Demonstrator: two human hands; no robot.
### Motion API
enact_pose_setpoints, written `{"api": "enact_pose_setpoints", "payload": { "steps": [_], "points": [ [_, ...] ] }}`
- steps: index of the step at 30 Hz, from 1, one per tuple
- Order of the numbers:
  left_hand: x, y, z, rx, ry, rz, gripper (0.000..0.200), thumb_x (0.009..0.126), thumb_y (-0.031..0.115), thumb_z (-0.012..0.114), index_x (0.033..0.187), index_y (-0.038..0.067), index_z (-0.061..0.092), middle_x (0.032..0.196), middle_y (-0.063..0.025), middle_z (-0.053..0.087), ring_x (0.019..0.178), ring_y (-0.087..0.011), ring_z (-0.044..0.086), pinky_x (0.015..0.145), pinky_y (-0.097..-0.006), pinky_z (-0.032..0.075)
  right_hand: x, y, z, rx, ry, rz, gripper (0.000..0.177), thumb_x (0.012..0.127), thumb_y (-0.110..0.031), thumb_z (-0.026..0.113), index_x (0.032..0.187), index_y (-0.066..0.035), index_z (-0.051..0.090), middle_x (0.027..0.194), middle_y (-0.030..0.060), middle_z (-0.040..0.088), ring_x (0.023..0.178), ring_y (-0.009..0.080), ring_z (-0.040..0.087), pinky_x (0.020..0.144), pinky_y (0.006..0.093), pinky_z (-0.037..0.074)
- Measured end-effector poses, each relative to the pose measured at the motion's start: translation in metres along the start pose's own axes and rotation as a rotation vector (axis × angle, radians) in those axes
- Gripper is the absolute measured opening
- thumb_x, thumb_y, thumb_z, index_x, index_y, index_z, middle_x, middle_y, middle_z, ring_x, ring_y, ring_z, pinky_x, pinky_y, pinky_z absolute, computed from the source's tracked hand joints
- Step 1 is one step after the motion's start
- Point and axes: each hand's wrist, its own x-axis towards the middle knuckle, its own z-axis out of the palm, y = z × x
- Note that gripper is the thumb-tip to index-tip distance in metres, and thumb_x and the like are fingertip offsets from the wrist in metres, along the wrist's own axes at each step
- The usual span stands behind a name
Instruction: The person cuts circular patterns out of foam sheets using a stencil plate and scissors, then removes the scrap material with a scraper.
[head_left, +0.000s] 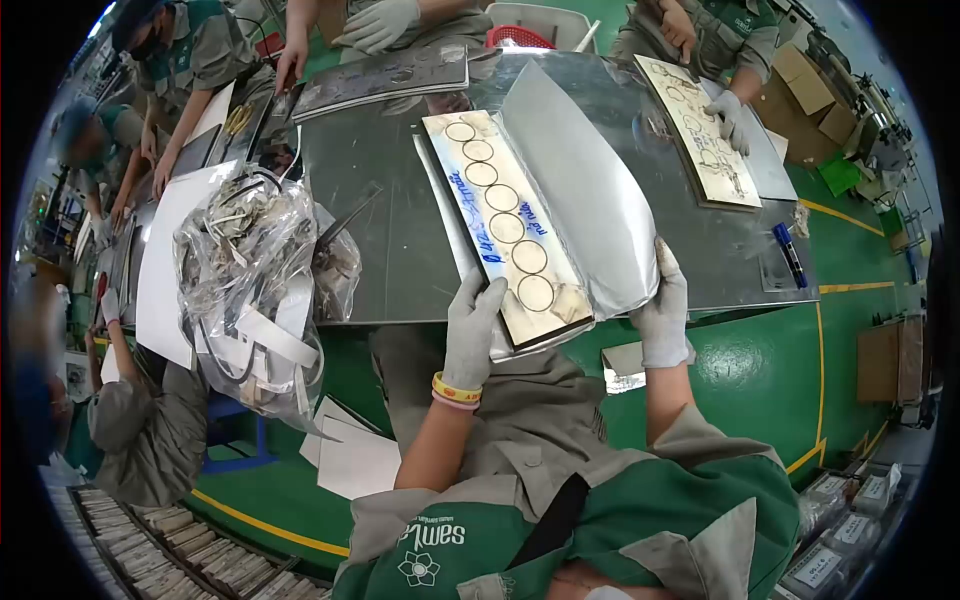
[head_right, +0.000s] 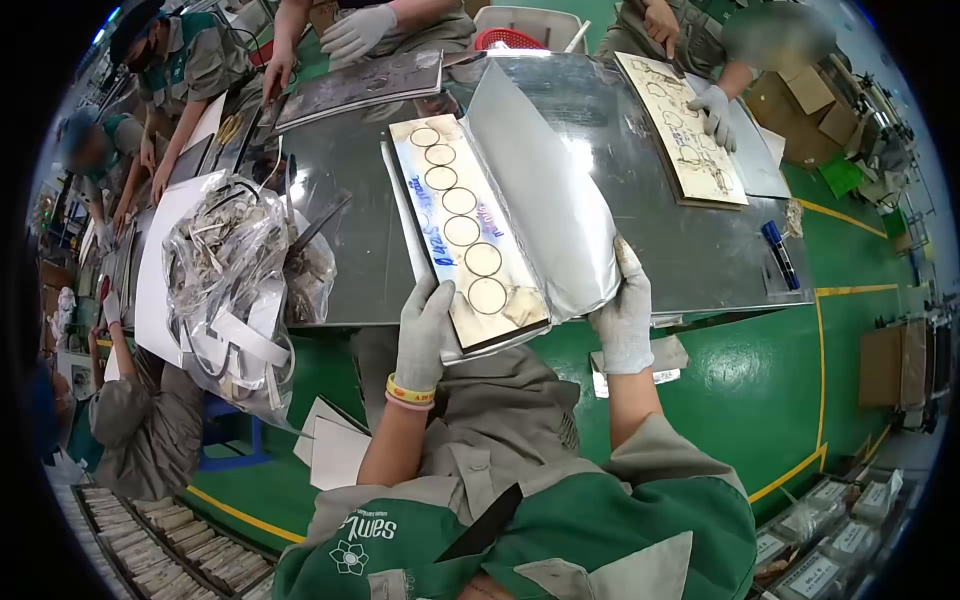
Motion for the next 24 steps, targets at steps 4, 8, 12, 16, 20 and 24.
{"api": "enact_pose_setpoints", "payload": {
  "steps": [4,8,12,16,20,24],
  "points": [
    [-0.003,0.002,0.000,0.006,-0.002,0.009,0.044,0.097,0.014,0.050,0.133,-0.009,0.042,0.121,-0.0097,0.056,0.108,-0.0137,0.055,0.093,-0.0266,0.044,-0.012,0.001,0.011,-0.015,-0.008,0.035,0.035,0.094,-0.024,0.058,0.122,-0.002,0.057,0.120,0.0124,0.063,0.109,0.0253,0.062,0.096,0.0414,0.050],
    [-0.005,0.000,0.002,-0.085,-0.008,0.026,0.045,0.099,0.017,0.046,0.136,-0.008,0.040,0.124,-0.0102,0.055,0.112,-0.0148,0.054,0.097,-0.0278,0.043,-0.021,0.005,0.023,-0.026,-0.051,0.037,0.039,0.095,-0.025,0.057,0.126,-0.001,0.054,0.125,0.0139,0.060,0.111,0.0254,0.060,0.097,0.0408,0.049],
    [-0.006,0.001,0.002,-0.108,-0.024,0.023,0.045,0.101,0.019,0.042,0.137,-0.008,0.038,0.128,-0.0106,0.053,0.116,-0.0159,0.052,0.100,-0.0293,0.041,-0.035,0.017,0.038,-0.341,-0.193,-0.130,0.037,0.096,-0.024,0.055,0.122,0.001,0.055,0.119,0.0113,0.061,0.112,0.0209,0.059,0.100,0.0360,0.046],
    [-0.001,-0.007,-0.002,-0.166,-0.075,0.058,0.051,0.105,0.030,0.032,0.139,-0.007,0.036,0.138,-0.0139,0.047,0.126,-0.0191,0.045,0.107,-0.0312,0.035,-0.046,0.025,0.058,-0.407,-0.142,-0.224,0.032,0.093,-0.019,0.058,0.115,0.005,0.057,0.106,0.0106,0.064,0.096,0.0157,0.062,0.088,0.0293,0.051],
    [-0.005,0.000,-0.003,-0.079,-0.031,0.003,0.067,0.104,0.046,0.021,0.143,-0.008,0.032,0.143,-0.0154,0.042,0.129,-0.0210,0.042,0.110,-0.0310,0.031,-0.049,0.025,0.059,-0.437,-0.188,-0.224,0.032,0.093,-0.020,0.058,0.114,0.004,0.058,0.105,0.0100,0.064,0.095,0.0151,0.062,0.086,0.0288,0.052],
    [-0.009,0.005,-0.005,-0.040,-0.066,0.007,0.067,0.104,0.047,0.025,0.141,-0.008,0.035,0.138,-0.0142,0.047,0.125,-0.0202,0.046,0.107,-0.0303,0.035,-0.057,0.038,0.053,-0.571,-0.240,-0.226,0.029,0.094,-0.017,0.058,0.115,0.003,0.058,0.106,0.0085,0.062,0.096,0.0141,0.061,0.087,0.0286,0.051]
  ]
}}
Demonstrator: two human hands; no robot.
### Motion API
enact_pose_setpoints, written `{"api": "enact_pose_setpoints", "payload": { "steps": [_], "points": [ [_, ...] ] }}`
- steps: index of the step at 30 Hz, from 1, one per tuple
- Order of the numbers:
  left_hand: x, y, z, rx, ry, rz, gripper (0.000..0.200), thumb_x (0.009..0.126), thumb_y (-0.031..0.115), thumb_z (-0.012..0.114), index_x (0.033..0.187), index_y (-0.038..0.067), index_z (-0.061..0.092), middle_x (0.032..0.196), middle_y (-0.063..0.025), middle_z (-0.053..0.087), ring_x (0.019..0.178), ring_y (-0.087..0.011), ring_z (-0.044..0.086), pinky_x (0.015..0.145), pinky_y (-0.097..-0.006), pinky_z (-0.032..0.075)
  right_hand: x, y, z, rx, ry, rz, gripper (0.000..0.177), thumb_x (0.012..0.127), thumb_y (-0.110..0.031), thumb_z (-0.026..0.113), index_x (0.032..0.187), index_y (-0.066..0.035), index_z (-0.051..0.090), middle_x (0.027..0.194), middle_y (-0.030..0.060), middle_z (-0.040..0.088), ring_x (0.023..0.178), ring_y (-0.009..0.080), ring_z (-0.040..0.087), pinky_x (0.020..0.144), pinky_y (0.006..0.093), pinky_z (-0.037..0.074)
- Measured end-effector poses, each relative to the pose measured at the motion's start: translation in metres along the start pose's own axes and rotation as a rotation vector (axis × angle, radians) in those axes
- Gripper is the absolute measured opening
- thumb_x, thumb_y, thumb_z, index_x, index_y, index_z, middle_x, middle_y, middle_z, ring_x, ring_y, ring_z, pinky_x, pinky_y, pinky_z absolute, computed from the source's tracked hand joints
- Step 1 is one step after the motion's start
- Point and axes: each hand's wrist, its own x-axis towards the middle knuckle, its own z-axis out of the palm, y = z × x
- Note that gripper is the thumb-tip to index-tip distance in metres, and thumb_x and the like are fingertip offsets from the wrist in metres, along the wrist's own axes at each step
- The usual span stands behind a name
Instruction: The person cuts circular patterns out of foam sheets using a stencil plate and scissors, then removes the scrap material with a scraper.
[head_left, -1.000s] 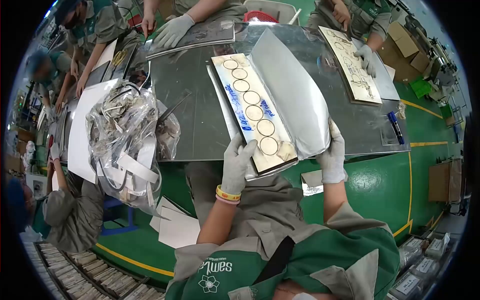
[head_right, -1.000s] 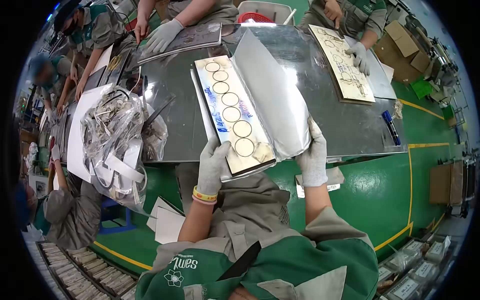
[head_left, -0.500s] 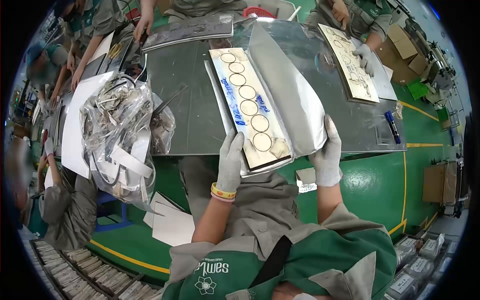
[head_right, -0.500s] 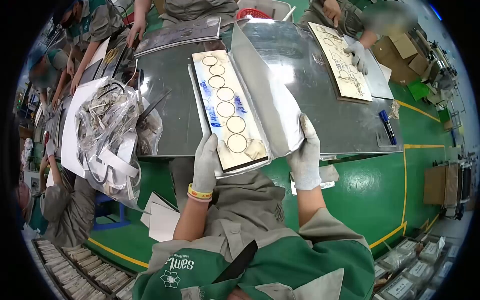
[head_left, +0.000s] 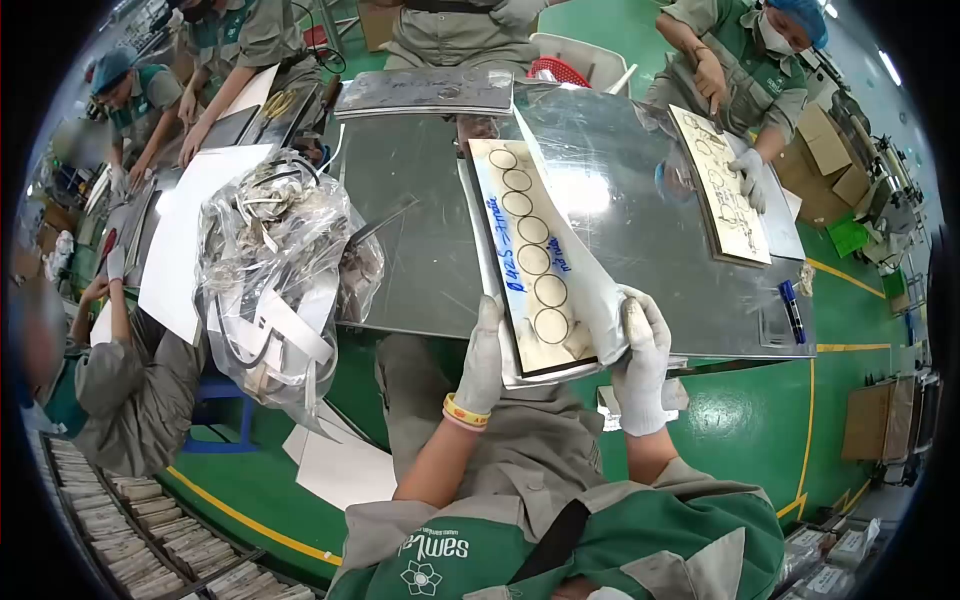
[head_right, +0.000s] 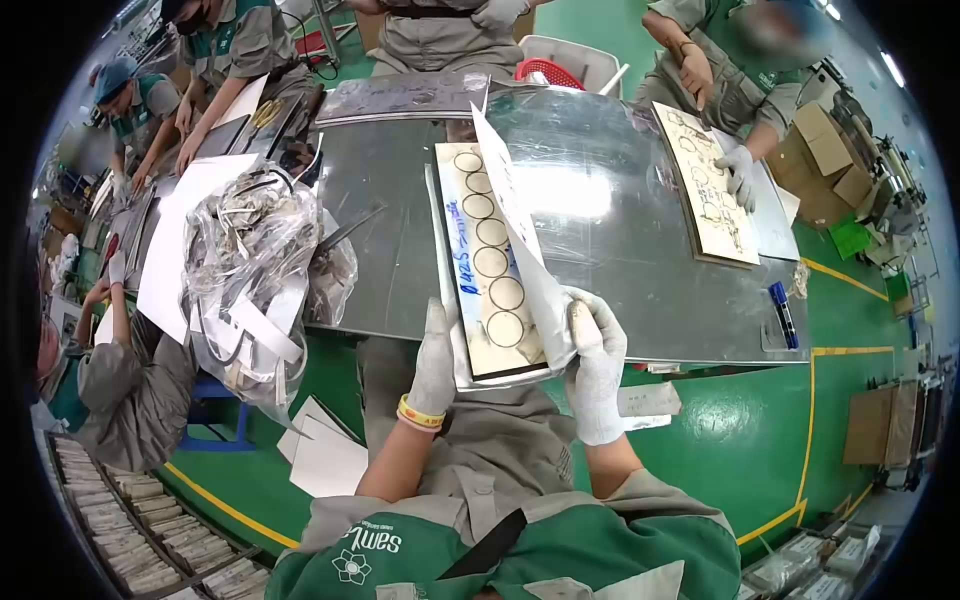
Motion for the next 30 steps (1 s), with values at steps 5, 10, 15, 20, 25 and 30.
{"api": "enact_pose_setpoints", "payload": {
  "steps": [5,10,15,20,25,30],
  "points": [
    [-0.005,0.005,0.002,0.140,-0.007,0.029,0.049,0.096,0.019,0.051,0.138,-0.006,0.040,0.128,-0.0093,0.054,0.113,-0.0160,0.054,0.099,-0.0295,0.042,0.000,-0.004,-0.001,0.017,0.047,0.002,0.031,0.096,-0.020,0.055,0.117,0.002,0.057,0.111,0.0088,0.062,0.101,0.0156,0.060,0.090,0.0301,0.049],
    [-0.012,0.009,-0.009,-0.021,-0.110,-0.057,0.053,0.094,0.012,0.052,0.141,-0.005,0.036,0.131,-0.0093,0.053,0.116,-0.0163,0.053,0.099,-0.0298,0.043,0.008,-0.011,-0.024,0.342,0.172,0.072,0.036,0.098,-0.022,0.050,0.124,0.002,0.054,0.121,0.0141,0.060,0.109,0.0242,0.059,0.097,0.0379,0.047],
    [-0.017,-0.006,-0.023,0.009,-0.124,0.002,0.055,0.091,0.007,0.054,0.142,-0.004,0.035,0.131,-0.0094,0.053,0.116,-0.0146,0.053,0.099,-0.0288,0.042,0.004,-0.005,-0.069,0.475,0.147,0.172,0.029,0.093,-0.021,0.056,0.112,0.001,0.059,0.106,0.0139,0.066,0.099,0.0252,0.064,0.088,0.0369,0.053],
    [-0.020,-0.009,-0.027,0.059,-0.140,-0.055,0.052,0.089,0.002,0.053,0.139,-0.004,0.039,0.124,-0.0073,0.059,0.108,-0.0131,0.057,0.095,-0.0281,0.045,0.001,-0.007,-0.073,0.501,-0.035,0.332,0.014,0.088,-0.020,0.060,0.091,-0.006,0.061,0.075,0.0061,0.062,0.069,0.0193,0.060,0.064,0.0318,0.051],
    [-0.021,-0.015,-0.033,0.129,-0.144,-0.060,0.054,0.089,0.004,0.057,0.139,-0.003,0.039,0.126,-0.0079,0.058,0.111,-0.0133,0.056,0.097,-0.0281,0.044,0.014,-0.010,-0.045,0.022,0.037,0.243,0.044,0.090,-0.032,0.059,0.122,-0.003,0.053,0.110,0.0138,0.060,0.099,0.0220,0.059,0.086,0.0350,0.050],
    [-0.022,-0.020,-0.033,0.076,-0.146,-0.068,0.055,0.089,0.006,0.059,0.139,-0.004,0.039,0.126,-0.0085,0.058,0.112,-0.0138,0.056,0.097,-0.0280,0.044,0.031,-0.010,-0.029,-0.096,-0.265,0.078,0.086,0.087,-0.044,0.060,0.149,-0.002,0.018,0.146,0.0240,0.032,0.135,0.0316,0.036,0.112,0.0430,0.029]
  ]
}}
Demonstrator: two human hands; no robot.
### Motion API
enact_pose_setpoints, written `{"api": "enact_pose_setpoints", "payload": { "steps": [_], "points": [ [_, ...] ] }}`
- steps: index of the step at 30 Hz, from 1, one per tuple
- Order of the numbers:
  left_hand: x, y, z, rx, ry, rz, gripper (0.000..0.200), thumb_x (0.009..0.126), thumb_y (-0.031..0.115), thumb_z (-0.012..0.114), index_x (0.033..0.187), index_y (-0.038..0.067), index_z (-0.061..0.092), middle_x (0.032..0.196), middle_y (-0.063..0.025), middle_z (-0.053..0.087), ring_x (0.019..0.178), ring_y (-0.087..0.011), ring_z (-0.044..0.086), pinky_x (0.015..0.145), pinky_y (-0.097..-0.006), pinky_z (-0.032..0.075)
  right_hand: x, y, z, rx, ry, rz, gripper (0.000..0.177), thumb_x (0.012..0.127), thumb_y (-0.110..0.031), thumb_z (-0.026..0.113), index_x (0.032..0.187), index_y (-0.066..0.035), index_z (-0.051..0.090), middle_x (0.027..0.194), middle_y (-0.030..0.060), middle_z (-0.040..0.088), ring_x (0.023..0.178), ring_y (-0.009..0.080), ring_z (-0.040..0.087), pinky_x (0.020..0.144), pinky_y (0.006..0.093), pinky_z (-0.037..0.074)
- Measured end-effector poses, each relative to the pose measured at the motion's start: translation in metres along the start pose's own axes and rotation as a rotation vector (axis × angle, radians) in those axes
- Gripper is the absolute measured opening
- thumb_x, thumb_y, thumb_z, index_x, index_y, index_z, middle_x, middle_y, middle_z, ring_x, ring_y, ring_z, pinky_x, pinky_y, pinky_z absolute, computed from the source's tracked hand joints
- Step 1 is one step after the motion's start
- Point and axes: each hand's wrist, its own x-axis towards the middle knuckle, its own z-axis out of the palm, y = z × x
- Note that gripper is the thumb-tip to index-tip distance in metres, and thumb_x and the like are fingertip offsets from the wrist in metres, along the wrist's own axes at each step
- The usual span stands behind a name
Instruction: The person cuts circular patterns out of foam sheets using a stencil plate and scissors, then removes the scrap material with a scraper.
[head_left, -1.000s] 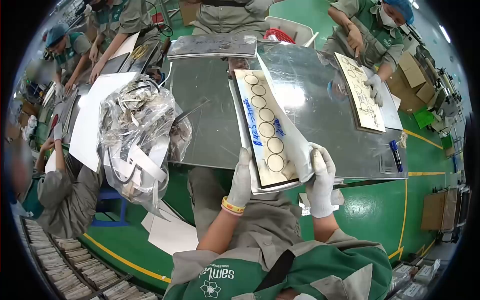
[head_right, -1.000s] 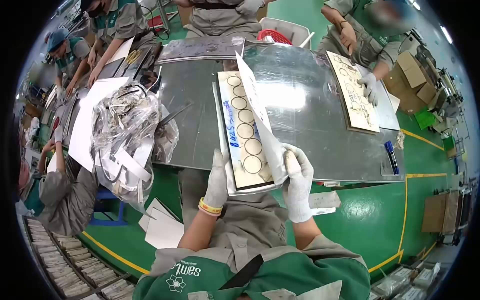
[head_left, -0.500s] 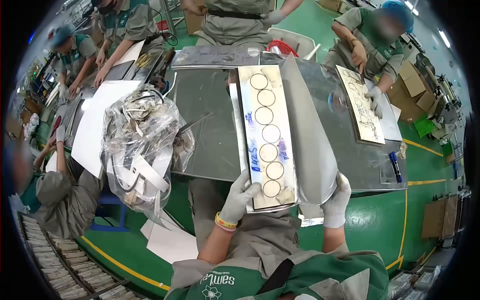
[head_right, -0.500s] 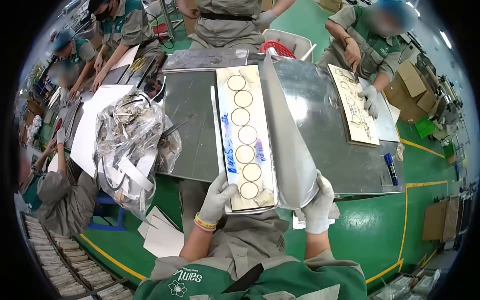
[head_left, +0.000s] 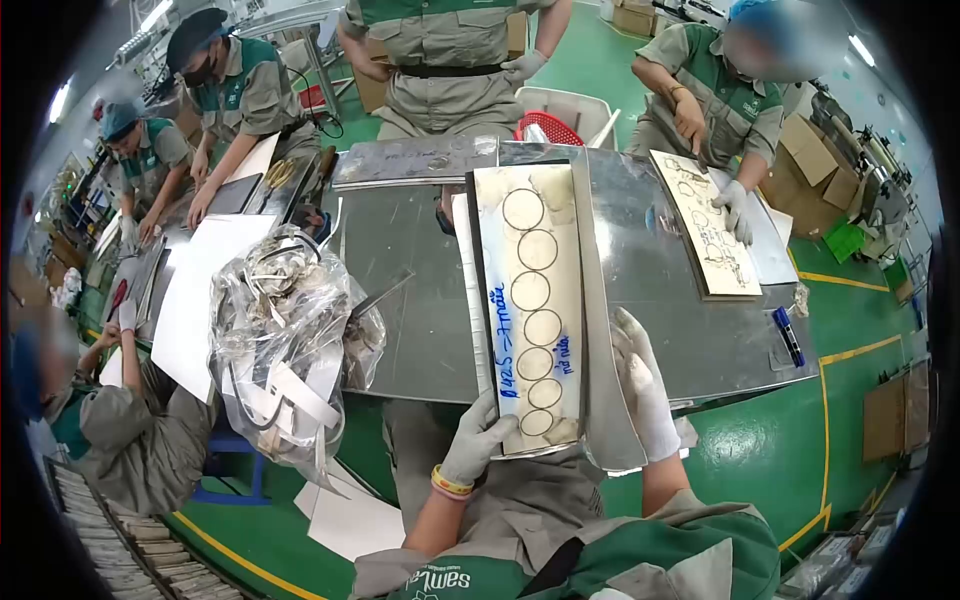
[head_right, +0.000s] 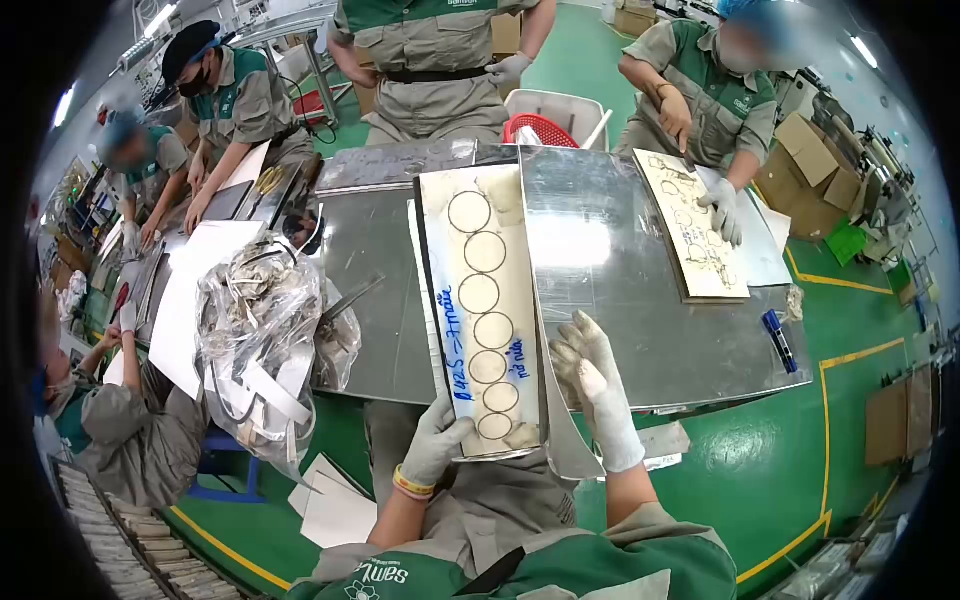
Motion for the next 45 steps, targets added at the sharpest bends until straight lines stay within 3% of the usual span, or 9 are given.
{"api": "enact_pose_setpoints", "payload": {
  "steps": [2,8,12,19,23,26,33,40,45],
  "points": [
    [-0.001,0.000,-0.001,-0.004,-0.007,-0.012,0.055,0.089,0.006,0.059,0.140,-0.004,0.038,0.126,-0.0085,0.058,0.111,-0.0139,0.056,0.097,-0.0282,0.044,0.005,-0.007,0.014,0.022,-0.043,0.057,0.090,0.086,-0.044,0.061,0.151,-0.003,0.014,0.149,0.0254,0.028,0.139,0.0329,0.030,0.114,0.0432,0.026],
    [-0.002,0.002,-0.002,0.042,-0.011,-0.017,0.056,0.089,0.005,0.059,0.140,-0.004,0.038,0.125,-0.0082,0.058,0.110,-0.0135,0.056,0.097,-0.0286,0.044,0.000,-0.010,0.038,0.150,0.033,0.212,0.065,0.094,-0.037,0.055,0.146,-0.003,0.033,0.147,0.0103,0.038,0.136,0.0208,0.037,0.112,0.0348,0.030],
    [-0.001,0.002,-0.003,0.036,-0.026,-0.007,0.056,0.089,0.004,0.058,0.140,-0.004,0.038,0.125,-0.0083,0.058,0.111,-0.0134,0.056,0.097,-0.0286,0.044,-0.001,-0.003,0.029,0.293,-0.033,0.192,0.063,0.095,-0.034,0.056,0.145,-0.004,0.033,0.145,0.0103,0.040,0.133,0.0207,0.039,0.111,0.0345,0.032],
    [-0.001,0.003,-0.002,0.076,-0.004,-0.008,0.058,0.088,0.003,0.058,0.141,-0.005,0.036,0.127,-0.0092,0.057,0.113,-0.0148,0.056,0.098,-0.0286,0.043,0.012,0.017,0.012,0.076,-0.075,0.126,0.077,0.091,-0.043,0.059,0.147,-0.001,0.027,0.147,0.0121,0.037,0.136,0.0227,0.036,0.112,0.0359,0.029],
    [-0.002,0.022,0.013,0.067,-0.013,-0.035,0.056,0.088,0.004,0.056,0.140,-0.006,0.037,0.128,-0.0097,0.057,0.112,-0.0146,0.056,0.098,-0.0278,0.043,0.010,0.028,0.019,0.289,-0.051,0.117,0.064,0.096,-0.030,0.052,0.147,-0.001,0.027,0.149,0.0137,0.034,0.138,0.0221,0.034,0.113,0.0340,0.028],
    [0.000,0.019,0.014,-0.016,0.013,-0.042,0.055,0.088,0.004,0.054,0.140,-0.006,0.038,0.127,-0.0102,0.057,0.112,-0.0138,0.055,0.097,-0.0279,0.044,0.002,0.017,0.023,0.188,-0.018,0.159,0.059,0.097,-0.023,0.050,0.147,0.000,0.029,0.148,0.0135,0.037,0.135,0.0209,0.037,0.112,0.0324,0.030],
    [0.002,0.017,0.009,0.005,0.021,-0.033,0.050,0.094,0.010,0.048,0.140,-0.006,0.038,0.126,-0.0104,0.056,0.109,-0.0127,0.056,0.094,-0.0269,0.046,0.004,0.022,0.016,0.020,0.028,0.214,0.064,0.088,-0.011,0.062,0.144,0.002,0.034,0.137,0.0155,0.049,0.125,0.0195,0.048,0.105,0.0306,0.038],
    [0.004,0.004,0.002,0.000,0.048,0.032,0.055,0.102,0.037,0.043,0.136,-0.005,0.041,0.124,-0.0100,0.056,0.109,-0.0151,0.057,0.094,-0.0284,0.047,0.009,0.028,0.013,-0.032,0.020,0.184,0.064,0.085,-0.005,0.064,0.142,0.004,0.037,0.136,0.0187,0.050,0.123,0.0206,0.051,0.104,0.0305,0.040],
    [0.001,0.000,0.000,-0.224,0.058,-0.037,0.061,0.102,0.047,0.035,0.135,-0.004,0.042,0.124,-0.0108,0.057,0.110,-0.0163,0.058,0.094,-0.0297,0.048,0.008,0.025,0.017,-0.041,0.039,0.180,0.061,0.086,-0.004,0.063,0.141,0.005,0.037,0.135,0.0195,0.051,0.123,0.0210,0.052,0.103,0.0310,0.042]
  ]
}}
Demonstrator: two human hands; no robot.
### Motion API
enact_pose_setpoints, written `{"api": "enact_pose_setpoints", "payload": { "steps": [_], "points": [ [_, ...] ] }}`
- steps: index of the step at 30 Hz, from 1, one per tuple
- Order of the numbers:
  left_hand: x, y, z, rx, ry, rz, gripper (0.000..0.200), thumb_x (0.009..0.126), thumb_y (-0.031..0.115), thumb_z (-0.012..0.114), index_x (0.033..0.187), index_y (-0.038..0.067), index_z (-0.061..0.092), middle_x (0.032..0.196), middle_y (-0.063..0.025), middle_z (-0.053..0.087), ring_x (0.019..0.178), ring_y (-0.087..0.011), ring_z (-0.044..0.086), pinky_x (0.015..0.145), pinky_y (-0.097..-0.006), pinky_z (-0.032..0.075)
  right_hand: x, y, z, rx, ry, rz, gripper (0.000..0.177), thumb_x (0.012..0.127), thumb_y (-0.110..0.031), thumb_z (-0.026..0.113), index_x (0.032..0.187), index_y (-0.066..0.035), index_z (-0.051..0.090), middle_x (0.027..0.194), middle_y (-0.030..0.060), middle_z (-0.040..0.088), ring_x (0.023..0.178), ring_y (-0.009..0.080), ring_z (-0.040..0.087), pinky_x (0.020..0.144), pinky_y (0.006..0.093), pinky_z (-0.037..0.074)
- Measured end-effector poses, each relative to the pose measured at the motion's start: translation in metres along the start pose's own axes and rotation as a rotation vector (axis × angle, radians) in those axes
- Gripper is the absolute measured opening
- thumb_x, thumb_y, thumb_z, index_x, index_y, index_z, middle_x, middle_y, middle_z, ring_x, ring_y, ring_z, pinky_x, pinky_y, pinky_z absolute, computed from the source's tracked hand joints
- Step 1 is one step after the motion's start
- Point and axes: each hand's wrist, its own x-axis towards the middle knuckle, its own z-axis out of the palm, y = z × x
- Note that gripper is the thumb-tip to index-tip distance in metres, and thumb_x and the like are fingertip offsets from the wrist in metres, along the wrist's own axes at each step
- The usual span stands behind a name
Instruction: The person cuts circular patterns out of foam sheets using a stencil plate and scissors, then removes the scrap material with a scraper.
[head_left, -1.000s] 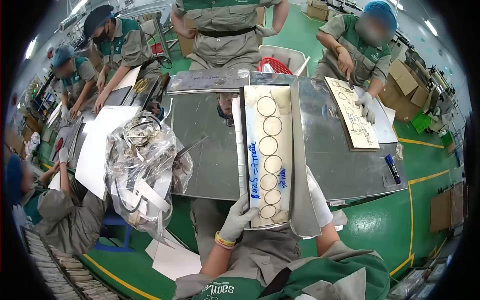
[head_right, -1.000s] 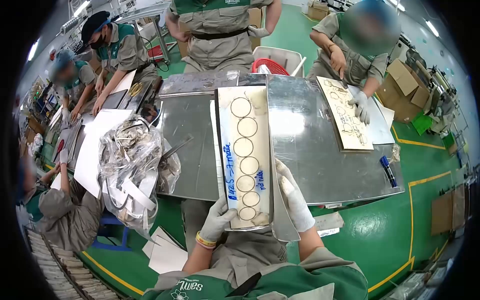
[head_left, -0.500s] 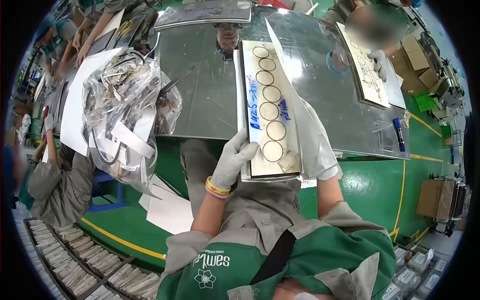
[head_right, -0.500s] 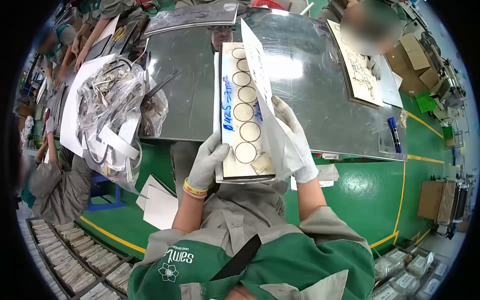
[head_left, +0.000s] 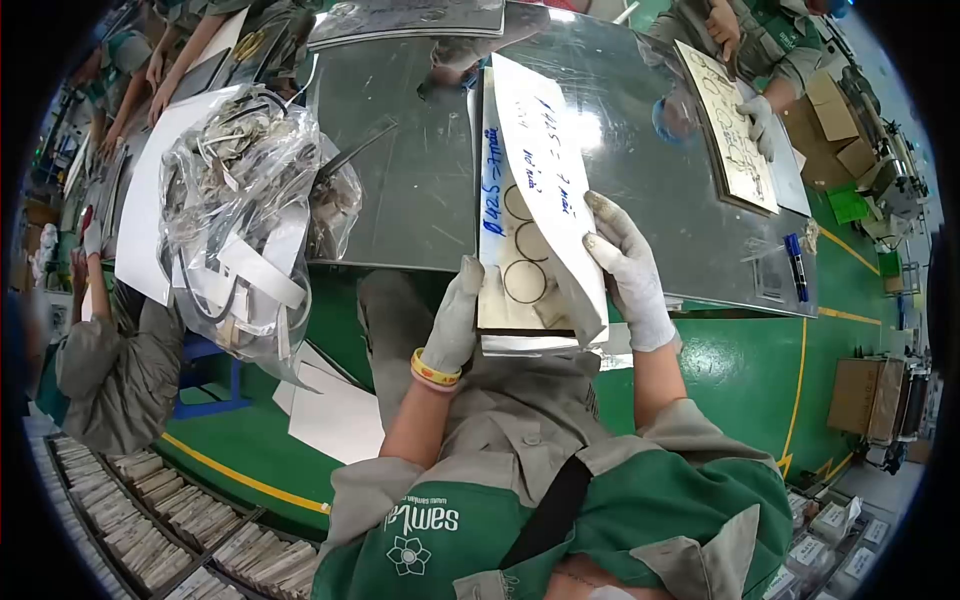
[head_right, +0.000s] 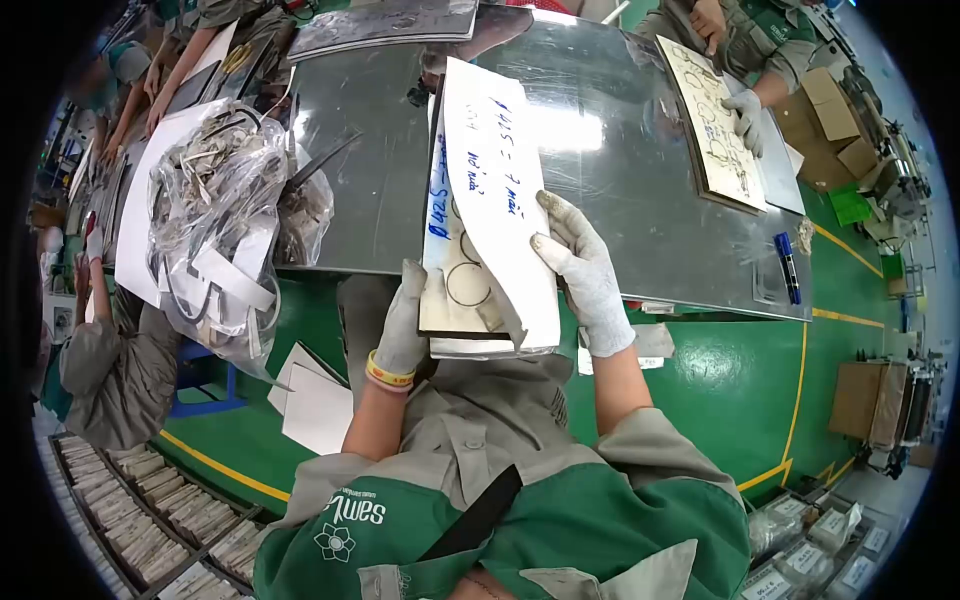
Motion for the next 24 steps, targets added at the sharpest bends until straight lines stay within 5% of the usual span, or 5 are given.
{"api": "enact_pose_setpoints", "payload": {
  "steps": [6,13,17,20,24],
  "points": [
    [-0.003,0.006,0.020,0.248,-0.069,0.264,0.067,0.104,0.040,0.033,0.153,0.004,0.005,0.151,-0.0137,0.031,0.134,-0.0215,0.037,0.110,-0.0323,0.032,0.003,0.007,-0.009,0.160,0.026,0.012,0.057,0.089,-0.006,0.060,0.140,0.005,0.038,0.135,0.0177,0.051,0.121,0.0202,0.053,0.102,0.0301,0.043],
    [0.004,0.002,0.015,0.332,-0.099,0.225,0.076,0.098,0.048,0.046,0.150,-0.001,0.020,0.149,-0.0143,0.035,0.132,-0.0227,0.040,0.110,-0.0322,0.032,0.003,0.012,-0.003,0.084,0.149,-0.020,0.042,0.093,-0.004,0.053,0.135,0.003,0.047,0.130,0.0122,0.054,0.116,0.0168,0.055,0.100,0.0275,0.044],
    [0.001,0.003,0.002,0.392,-0.216,0.248,0.054,0.102,0.021,0.044,0.146,-0.005,0.028,0.146,-0.0143,0.040,0.129,-0.0187,0.043,0.108,-0.0301,0.034,-0.001,0.009,0.006,-0.100,0.210,-0.056,0.040,0.095,-0.003,0.047,0.134,0.004,0.048,0.130,0.0118,0.055,0.117,0.0166,0.053,0.102,0.0280,0.041],
    [0.000,0.000,0.020,0.315,0.041,0.289,0.050,0.101,0.012,0.040,0.147,-0.005,0.027,0.146,-0.0143,0.039,0.131,-0.0183,0.041,0.109,-0.0302,0.032,-0.011,0.008,0.022,-0.376,0.238,-0.260,0.047,0.095,-0.008,0.049,0.139,0.004,0.041,0.133,0.0175,0.052,0.122,0.0215,0.051,0.105,0.0325,0.039],
    [0.000,-0.001,0.018,0.314,0.089,0.294,0.054,0.100,0.009,0.039,0.149,-0.004,0.020,0.151,-0.0140,0.031,0.136,-0.0192,0.035,0.111,-0.0305,0.028,-0.056,-0.018,0.018,-0.794,-0.112,-0.340,0.098,0.074,-0.032,0.072,0.147,0.005,0.019,0.150,0.0311,0.019,0.143,0.0406,0.020,0.115,0.0441,0.021]
  ]
}}
